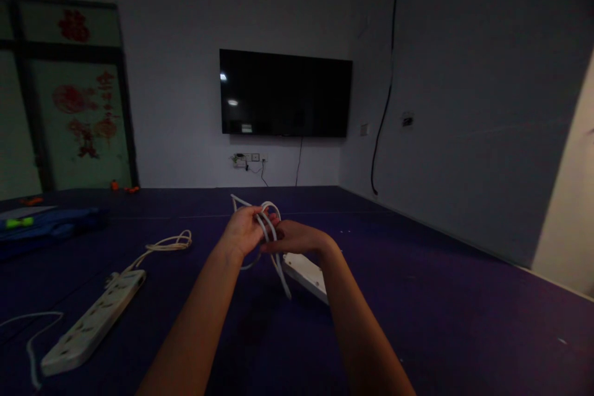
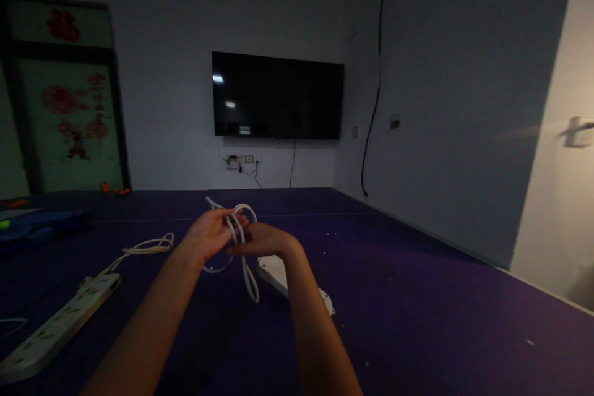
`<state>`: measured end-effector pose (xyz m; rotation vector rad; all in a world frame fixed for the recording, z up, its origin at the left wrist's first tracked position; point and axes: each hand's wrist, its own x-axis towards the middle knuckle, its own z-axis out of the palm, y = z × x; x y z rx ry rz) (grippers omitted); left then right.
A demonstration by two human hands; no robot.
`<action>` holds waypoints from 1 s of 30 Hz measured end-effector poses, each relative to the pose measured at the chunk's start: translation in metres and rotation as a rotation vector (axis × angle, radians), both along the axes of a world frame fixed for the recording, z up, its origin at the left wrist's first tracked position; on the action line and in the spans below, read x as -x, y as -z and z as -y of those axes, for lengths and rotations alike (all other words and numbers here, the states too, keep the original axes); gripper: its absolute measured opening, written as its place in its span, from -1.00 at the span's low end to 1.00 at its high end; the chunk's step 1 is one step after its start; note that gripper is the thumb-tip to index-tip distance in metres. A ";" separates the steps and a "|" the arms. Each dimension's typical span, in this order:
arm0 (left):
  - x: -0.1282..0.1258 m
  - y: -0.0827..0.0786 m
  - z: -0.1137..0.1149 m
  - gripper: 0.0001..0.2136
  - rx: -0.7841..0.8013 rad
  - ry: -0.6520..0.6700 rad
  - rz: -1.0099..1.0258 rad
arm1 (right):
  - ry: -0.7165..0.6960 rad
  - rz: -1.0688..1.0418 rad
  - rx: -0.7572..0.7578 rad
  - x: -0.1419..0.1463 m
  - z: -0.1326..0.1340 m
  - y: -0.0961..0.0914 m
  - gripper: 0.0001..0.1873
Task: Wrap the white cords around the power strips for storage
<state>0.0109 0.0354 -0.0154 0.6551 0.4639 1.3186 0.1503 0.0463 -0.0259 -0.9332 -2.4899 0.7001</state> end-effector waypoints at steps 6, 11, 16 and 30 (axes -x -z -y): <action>0.000 -0.003 0.005 -0.81 0.036 -0.020 -0.010 | -0.142 -0.317 0.227 0.008 -0.007 0.014 -0.81; 0.001 -0.007 0.009 -0.83 0.026 -0.011 0.004 | -0.122 -0.287 0.392 0.007 -0.011 0.016 -0.92; 0.010 -0.012 0.011 -0.81 0.010 0.108 -0.021 | -0.043 -0.280 0.403 -0.008 -0.014 0.011 -0.83; -0.007 -0.012 0.009 -0.68 0.081 0.097 0.265 | 0.129 -0.972 0.518 0.010 -0.030 0.023 -0.93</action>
